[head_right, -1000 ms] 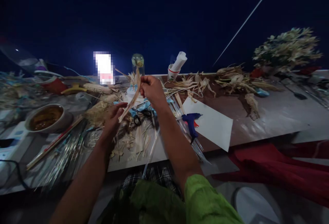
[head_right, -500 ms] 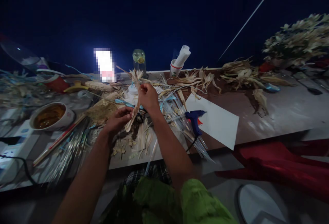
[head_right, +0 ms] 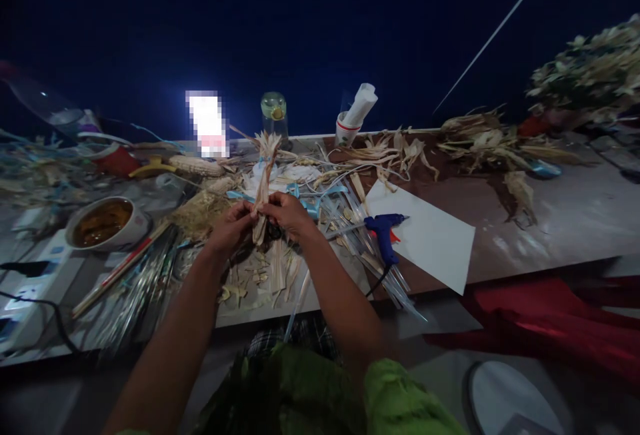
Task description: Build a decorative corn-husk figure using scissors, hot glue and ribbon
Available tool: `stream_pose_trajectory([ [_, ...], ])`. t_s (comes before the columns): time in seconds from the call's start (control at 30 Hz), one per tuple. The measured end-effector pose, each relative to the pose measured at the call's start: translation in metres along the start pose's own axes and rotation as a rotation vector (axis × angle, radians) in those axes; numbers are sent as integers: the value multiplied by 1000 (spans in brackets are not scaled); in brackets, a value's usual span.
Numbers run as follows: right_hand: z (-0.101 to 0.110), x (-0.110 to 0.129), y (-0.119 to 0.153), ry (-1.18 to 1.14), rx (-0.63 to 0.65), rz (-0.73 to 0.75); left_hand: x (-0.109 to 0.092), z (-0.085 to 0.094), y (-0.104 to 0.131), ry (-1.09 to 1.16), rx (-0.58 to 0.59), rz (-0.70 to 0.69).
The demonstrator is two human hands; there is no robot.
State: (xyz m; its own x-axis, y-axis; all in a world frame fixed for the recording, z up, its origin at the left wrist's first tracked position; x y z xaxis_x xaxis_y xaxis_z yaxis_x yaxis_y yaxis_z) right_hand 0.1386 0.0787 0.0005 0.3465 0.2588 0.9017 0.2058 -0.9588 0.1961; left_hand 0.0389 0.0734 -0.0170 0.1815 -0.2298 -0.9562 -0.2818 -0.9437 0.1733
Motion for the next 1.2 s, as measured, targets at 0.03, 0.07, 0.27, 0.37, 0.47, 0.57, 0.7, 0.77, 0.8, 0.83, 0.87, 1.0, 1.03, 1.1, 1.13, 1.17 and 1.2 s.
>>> stream_pose_trajectory([
  [0.03, 0, -1, 0, -40, 9, -23, -1, -1, 0, 17, 5, -1],
  [0.07, 0, -1, 1, -78, 19, -44, -1, -2, 1, 31, 18, 0],
  [0.27, -5, 0, 4, -217, 110, -100, -5, -2, 5, 78, 37, 27],
  [0.37, -3, -2, 3, -193, 95, -97, -4, -1, 5, 87, 20, 42],
  [0.47, 3, -2, 1, -123, 28, -52, -2, -2, 4, 65, 9, 49],
  [0.57, 5, 1, 0, 1, 0, 18, -2, -5, 2, 31, 11, 46],
  [0.7, 4, 1, 1, 85, 18, 38, -4, -4, 1, 52, -6, 33],
  [0.77, 3, 1, 1, 52, 24, 30, -5, -1, 1, 80, -22, 26],
  [0.8, 3, 2, 2, 29, 24, 27, -6, 0, 1, 93, -33, 21],
  [0.83, 2, 2, 2, 8, 27, 21, -7, 2, 1, 105, -44, 15],
  [0.87, 1, 2, 3, -9, 35, 10, -8, 4, 1, 117, -54, 8],
  [1.0, -5, 0, 4, -56, 72, -28, -11, 4, 3, 154, -61, 2],
  [1.03, -6, 0, 4, -67, 71, -27, -11, 4, 3, 163, -58, 2],
  [1.1, -6, 1, 3, -82, 65, -17, -13, 2, 4, 176, -48, 3],
  [1.13, -6, 2, 3, -90, 66, -13, -13, 1, 5, 185, -42, 1],
  [1.17, -5, 3, 4, -100, 68, -9, -14, 1, 5, 199, -35, -1],
  [1.2, -4, 5, 4, -115, 66, -3, -16, 3, 6, 225, -34, -9],
])
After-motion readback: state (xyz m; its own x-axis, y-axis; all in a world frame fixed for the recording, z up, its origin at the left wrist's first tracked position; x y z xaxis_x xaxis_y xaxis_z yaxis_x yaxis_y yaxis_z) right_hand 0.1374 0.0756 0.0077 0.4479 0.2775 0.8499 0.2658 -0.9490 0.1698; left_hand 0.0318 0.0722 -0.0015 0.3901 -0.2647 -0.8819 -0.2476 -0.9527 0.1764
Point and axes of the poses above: each hand's wrist, its own y-axis away from the middle knuckle, its own z-axis out of the back of the hand, x = y × z, the point moved 9 cm from there along -y, towards the middle knuckle, and after that the axes turned 7 degrees about -y, right-handed, at the moved point
